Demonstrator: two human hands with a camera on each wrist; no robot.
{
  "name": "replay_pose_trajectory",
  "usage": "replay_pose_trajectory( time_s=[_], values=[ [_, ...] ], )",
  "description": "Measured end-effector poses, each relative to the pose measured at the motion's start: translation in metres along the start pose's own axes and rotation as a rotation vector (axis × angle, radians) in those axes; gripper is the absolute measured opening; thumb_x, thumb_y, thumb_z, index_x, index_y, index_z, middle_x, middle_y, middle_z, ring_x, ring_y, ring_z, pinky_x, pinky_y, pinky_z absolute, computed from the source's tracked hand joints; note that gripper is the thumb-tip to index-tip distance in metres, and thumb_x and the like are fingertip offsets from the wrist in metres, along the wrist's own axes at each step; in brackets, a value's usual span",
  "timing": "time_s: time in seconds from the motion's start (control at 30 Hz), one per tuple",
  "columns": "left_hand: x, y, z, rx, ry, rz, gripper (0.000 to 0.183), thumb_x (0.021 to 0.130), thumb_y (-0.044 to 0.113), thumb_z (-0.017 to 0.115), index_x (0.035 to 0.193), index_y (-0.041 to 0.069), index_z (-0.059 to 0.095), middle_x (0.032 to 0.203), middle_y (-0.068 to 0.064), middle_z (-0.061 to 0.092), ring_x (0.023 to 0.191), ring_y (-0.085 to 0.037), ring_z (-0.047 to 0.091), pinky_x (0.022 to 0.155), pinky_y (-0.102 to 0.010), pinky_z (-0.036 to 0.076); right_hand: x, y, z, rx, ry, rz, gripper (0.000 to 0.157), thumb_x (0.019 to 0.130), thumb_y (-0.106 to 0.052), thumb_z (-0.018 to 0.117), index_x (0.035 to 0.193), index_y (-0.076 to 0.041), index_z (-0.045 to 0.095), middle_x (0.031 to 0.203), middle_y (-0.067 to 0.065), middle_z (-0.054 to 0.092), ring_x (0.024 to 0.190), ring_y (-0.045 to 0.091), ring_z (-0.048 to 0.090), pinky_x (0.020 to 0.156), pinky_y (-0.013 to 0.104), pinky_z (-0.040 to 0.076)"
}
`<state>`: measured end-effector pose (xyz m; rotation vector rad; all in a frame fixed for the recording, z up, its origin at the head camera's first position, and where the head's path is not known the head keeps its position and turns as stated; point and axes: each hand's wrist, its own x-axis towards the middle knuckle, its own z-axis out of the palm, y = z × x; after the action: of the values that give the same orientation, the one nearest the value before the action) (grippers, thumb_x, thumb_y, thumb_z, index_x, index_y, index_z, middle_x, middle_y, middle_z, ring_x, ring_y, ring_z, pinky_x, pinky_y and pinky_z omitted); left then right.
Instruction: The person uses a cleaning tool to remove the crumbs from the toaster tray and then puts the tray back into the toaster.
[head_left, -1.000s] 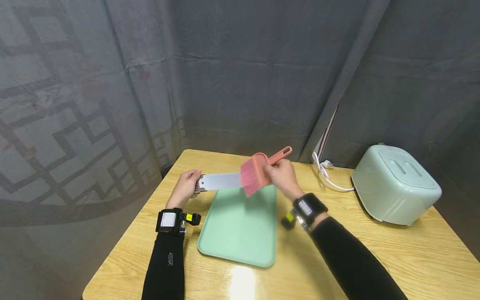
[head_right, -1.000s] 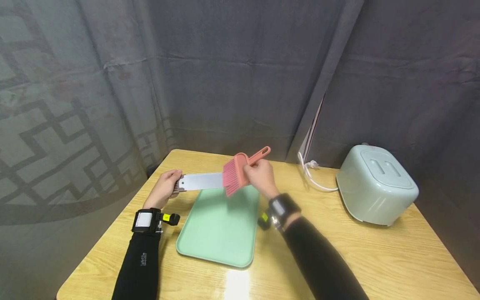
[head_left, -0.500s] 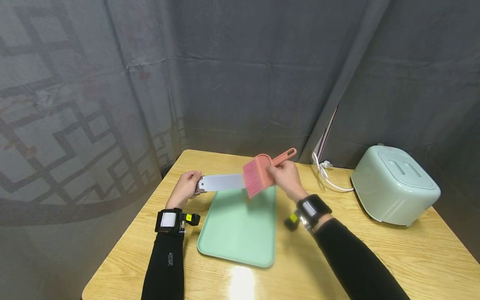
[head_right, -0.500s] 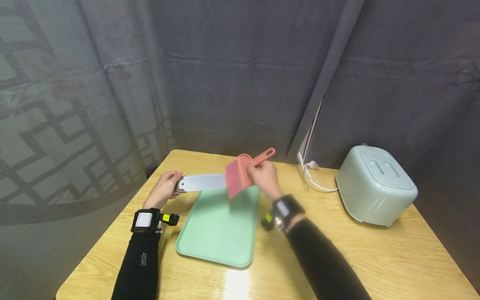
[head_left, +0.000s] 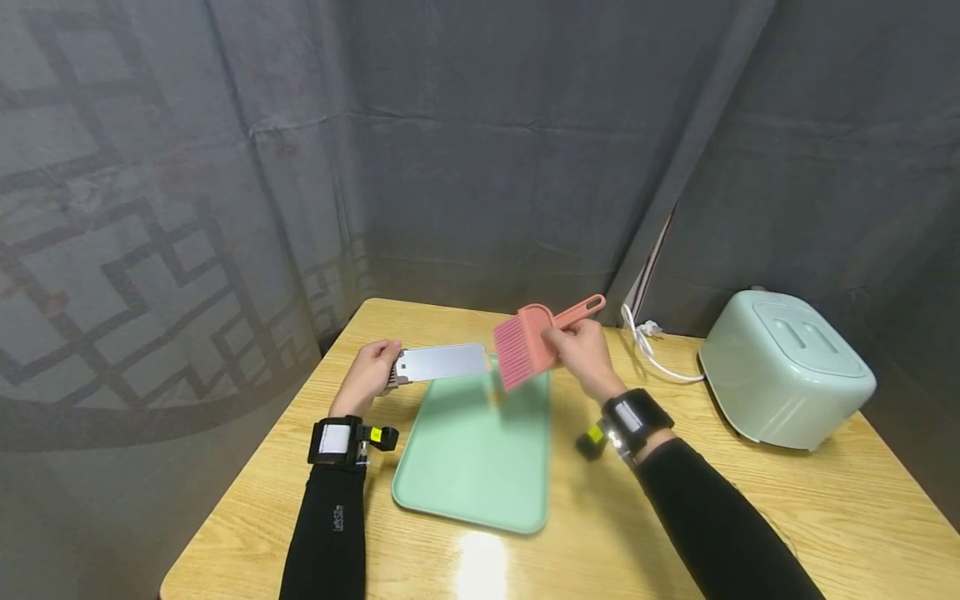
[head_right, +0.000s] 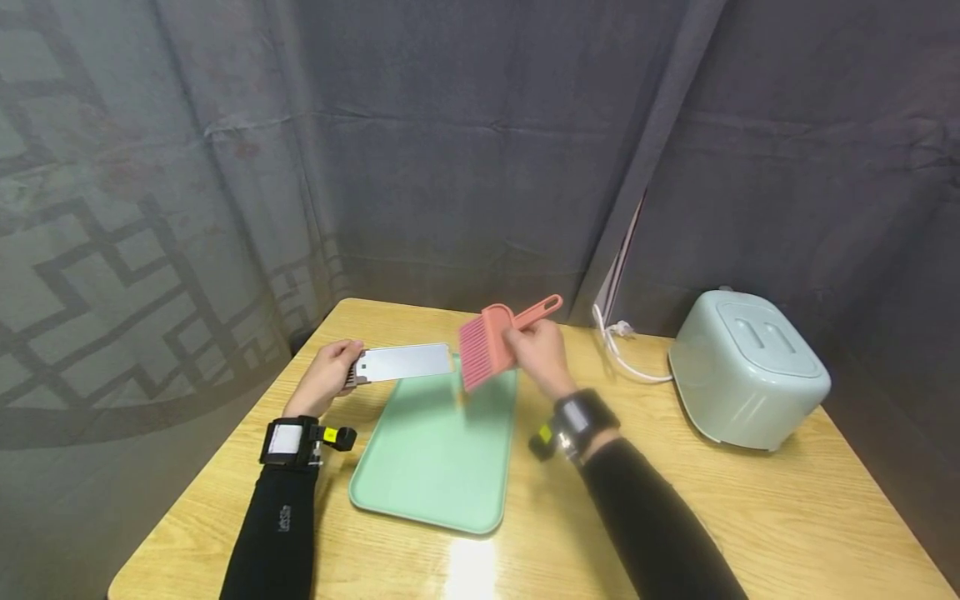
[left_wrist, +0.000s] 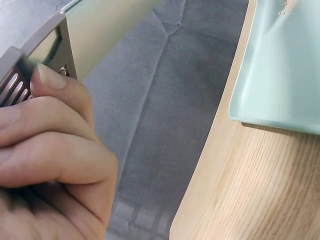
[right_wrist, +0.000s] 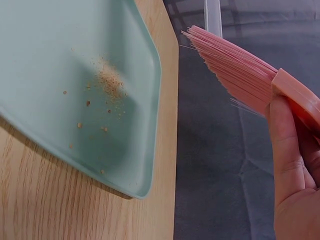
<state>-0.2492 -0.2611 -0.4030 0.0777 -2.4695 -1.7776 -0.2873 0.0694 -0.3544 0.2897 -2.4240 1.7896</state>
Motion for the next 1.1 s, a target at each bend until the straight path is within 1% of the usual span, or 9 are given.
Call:
replay_pose_trajectory(
  time_s=[0.1,0.13,0.3,0.5,0.6,0.77,0.97,1.1],
  values=[
    [-0.001,0.001,0.0,0.001,0.003,0.009,0.04,0.1,0.038,0.037,0.101,0.003,0.056,0.072,-0.005,0.056,0.056,-0.014,0.052,0.044,-0.023,0.034,-0.001,-0.002,-0.001,-0.003,0.014,-0.005,0.025,0.085,-0.017,0.059,0.099,0.004,0.063,0.09,0.024,0.066,0.069,0.023,0.064,0.057,0.03,0.056],
    [-0.002,0.001,0.0,0.003,0.003,0.012,0.04,0.1,0.037,0.037,0.1,0.003,0.056,0.072,-0.005,0.056,0.056,-0.014,0.051,0.044,-0.023,0.034,0.001,0.001,-0.001,-0.002,0.022,-0.011,0.025,0.084,-0.017,0.059,0.098,0.003,0.063,0.089,0.022,0.066,0.068,0.022,0.064,0.057,0.03,0.056],
    [-0.002,0.001,0.003,0.029,0.019,0.008,0.043,0.1,0.041,0.036,0.096,0.003,0.055,0.07,-0.004,0.054,0.054,-0.013,0.05,0.043,-0.023,0.034,0.001,-0.005,-0.003,0.017,0.045,-0.02,0.024,0.084,-0.017,0.06,0.097,0.003,0.063,0.085,0.019,0.066,0.067,0.021,0.064,0.055,0.029,0.056],
    [-0.002,0.003,0.003,0.049,0.035,0.004,0.043,0.099,0.042,0.037,0.097,0.003,0.056,0.072,-0.004,0.053,0.055,-0.014,0.049,0.045,-0.024,0.036,0.002,-0.013,0.003,0.032,0.047,-0.037,0.023,0.084,-0.018,0.06,0.095,0.002,0.064,0.084,0.018,0.067,0.068,0.021,0.064,0.055,0.029,0.056],
    [-0.001,0.003,0.003,0.058,0.028,0.007,0.044,0.099,0.042,0.037,0.101,0.003,0.056,0.075,-0.005,0.054,0.058,-0.014,0.051,0.048,-0.024,0.039,0.002,-0.018,0.011,0.054,0.027,-0.041,0.023,0.084,-0.018,0.06,0.095,0.001,0.064,0.084,0.019,0.067,0.068,0.022,0.065,0.055,0.03,0.056],
    [-0.001,0.0,0.003,0.05,0.003,-0.003,0.043,0.1,0.042,0.036,0.103,0.003,0.056,0.076,-0.006,0.056,0.06,-0.014,0.053,0.047,-0.024,0.038,-0.001,-0.028,0.03,0.069,-0.013,-0.04,0.023,0.085,-0.02,0.059,0.095,0.0,0.065,0.083,0.019,0.068,0.067,0.023,0.065,0.054,0.03,0.056],
    [-0.002,0.0,0.005,0.04,-0.009,0.006,0.041,0.1,0.039,0.036,0.099,0.003,0.055,0.072,-0.005,0.055,0.056,-0.014,0.051,0.045,-0.023,0.036,-0.004,-0.034,0.054,0.118,-0.068,0.0,0.022,0.086,-0.02,0.059,0.096,-0.001,0.064,0.087,0.019,0.069,0.069,0.022,0.066,0.057,0.033,0.057],
    [-0.003,0.001,0.006,0.032,-0.006,0.011,0.04,0.1,0.038,0.037,0.098,0.003,0.055,0.07,-0.004,0.053,0.054,-0.013,0.048,0.043,-0.023,0.034,-0.007,-0.033,0.063,0.113,-0.086,0.008,0.021,0.086,-0.02,0.06,0.096,-0.001,0.064,0.087,0.018,0.069,0.068,0.022,0.066,0.057,0.034,0.057]
  ],
)
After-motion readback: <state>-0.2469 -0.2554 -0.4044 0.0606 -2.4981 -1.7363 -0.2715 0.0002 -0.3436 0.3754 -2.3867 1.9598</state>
